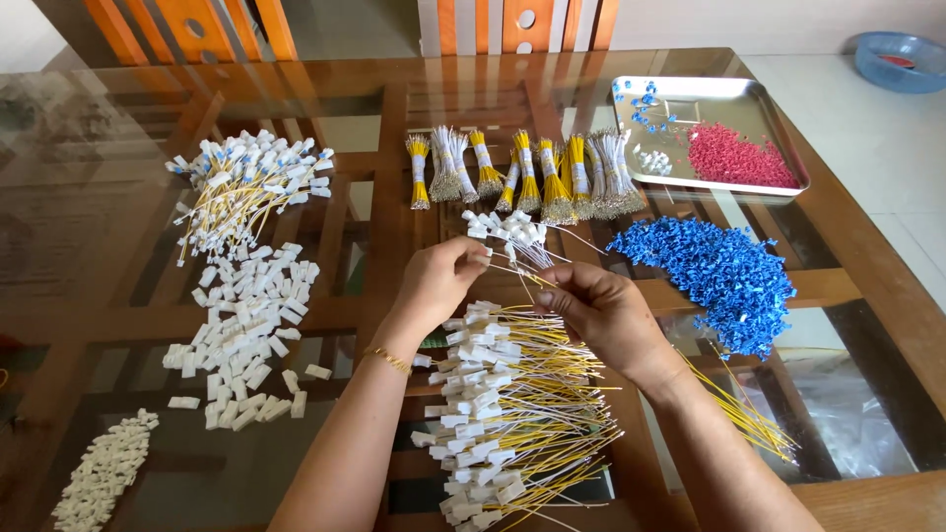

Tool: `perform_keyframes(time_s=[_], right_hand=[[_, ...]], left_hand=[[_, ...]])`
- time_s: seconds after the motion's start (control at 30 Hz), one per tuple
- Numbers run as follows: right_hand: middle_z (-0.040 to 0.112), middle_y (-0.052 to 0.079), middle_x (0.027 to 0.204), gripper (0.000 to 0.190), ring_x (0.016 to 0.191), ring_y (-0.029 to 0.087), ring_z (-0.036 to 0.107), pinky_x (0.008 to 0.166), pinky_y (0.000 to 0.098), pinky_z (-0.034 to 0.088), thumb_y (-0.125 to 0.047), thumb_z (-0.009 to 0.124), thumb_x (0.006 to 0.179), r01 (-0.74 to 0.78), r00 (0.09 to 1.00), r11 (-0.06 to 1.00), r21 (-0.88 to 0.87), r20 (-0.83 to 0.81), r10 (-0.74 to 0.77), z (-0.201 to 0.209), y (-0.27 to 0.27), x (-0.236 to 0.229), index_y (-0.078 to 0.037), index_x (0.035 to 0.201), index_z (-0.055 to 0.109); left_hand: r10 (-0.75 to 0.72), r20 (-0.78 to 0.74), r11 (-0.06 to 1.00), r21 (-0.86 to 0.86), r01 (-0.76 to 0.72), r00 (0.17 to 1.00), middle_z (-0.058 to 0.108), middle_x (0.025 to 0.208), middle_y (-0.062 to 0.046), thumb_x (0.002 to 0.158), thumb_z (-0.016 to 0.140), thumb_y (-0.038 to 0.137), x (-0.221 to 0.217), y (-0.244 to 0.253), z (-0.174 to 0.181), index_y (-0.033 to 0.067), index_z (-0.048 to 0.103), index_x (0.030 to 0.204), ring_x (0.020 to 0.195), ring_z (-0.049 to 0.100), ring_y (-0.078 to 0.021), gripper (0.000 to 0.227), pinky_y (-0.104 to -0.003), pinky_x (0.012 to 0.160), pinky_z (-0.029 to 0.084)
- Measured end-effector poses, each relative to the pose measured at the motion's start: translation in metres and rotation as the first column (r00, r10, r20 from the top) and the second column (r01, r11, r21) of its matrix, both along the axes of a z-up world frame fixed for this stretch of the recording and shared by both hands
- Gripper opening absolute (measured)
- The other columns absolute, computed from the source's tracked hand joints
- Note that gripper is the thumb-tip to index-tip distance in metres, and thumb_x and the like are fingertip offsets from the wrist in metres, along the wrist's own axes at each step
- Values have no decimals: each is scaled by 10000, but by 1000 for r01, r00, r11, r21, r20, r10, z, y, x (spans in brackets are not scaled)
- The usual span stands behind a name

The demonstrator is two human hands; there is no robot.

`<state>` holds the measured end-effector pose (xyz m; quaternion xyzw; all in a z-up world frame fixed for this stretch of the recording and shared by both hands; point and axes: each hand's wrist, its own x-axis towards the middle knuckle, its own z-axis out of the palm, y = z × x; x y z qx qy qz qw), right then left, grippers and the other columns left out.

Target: Assembling electronic wire harnesses by manually attaching plastic connectors to wire sets.

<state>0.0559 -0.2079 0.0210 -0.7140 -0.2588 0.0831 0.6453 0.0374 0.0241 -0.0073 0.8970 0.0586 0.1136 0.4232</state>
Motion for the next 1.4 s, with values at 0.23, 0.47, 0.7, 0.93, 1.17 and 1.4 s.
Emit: perform_keyframes(time_s=[0.23,0.47,0.7,0.93,1.17,1.4], right_hand=[[685,59,642,85,509,56,534,459,194,426,-77,792,886,42,999,999,-3,1,-42,1,14,-1,-35,959,780],[615,4,622,79,591,44,489,529,178,378,-120,814,902,123,992,992,-31,0,-123,12,21,-11,-44,921,802],[569,-4,589,142,573,81,484,535,236,370,-222,747,962,220,975,958,-186,29,-218,3,17,0,-116,882,796],[574,11,595,100,604,94,506,551,221,382,-134,774,912,242,970,958,-156,49,-237,13,25,-5,-53,852,775],[606,53,597,140,581,140,547,535,295,439,-223,767,915,294,955,909,-295,134,-265,5,27,-1,-116,825,772],[665,96,707,93,670,186,634,609,329,505,-200,790,894,308,947,905,-292,181,-263,-5,25,1,-111,880,769]], left_hand=[[-84,189,877,-452,163,978,719,896,-132,948,644,47,-36,-15,25,74,751,1134,826,713,-187,216,-322,714,620],[19,340,948,-304,91,940,714,894,-146,935,684,78,-30,-16,12,75,729,1152,814,729,-259,221,-366,683,620],[164,616,887,250,-389,770,672,800,-40,866,748,182,-3,-9,-26,175,729,1041,772,712,-254,176,-367,723,580],[212,483,975,-40,-220,850,742,894,-89,879,749,185,-15,-13,0,158,749,1082,783,736,-266,205,-342,659,604],[-14,69,596,-801,64,998,774,993,-98,914,731,191,-21,-11,2,86,739,1171,746,690,-97,278,-212,662,597],[-102,51,453,-887,93,993,760,984,-109,933,723,181,-20,-13,1,70,728,1192,736,675,-102,282,-222,677,599]])
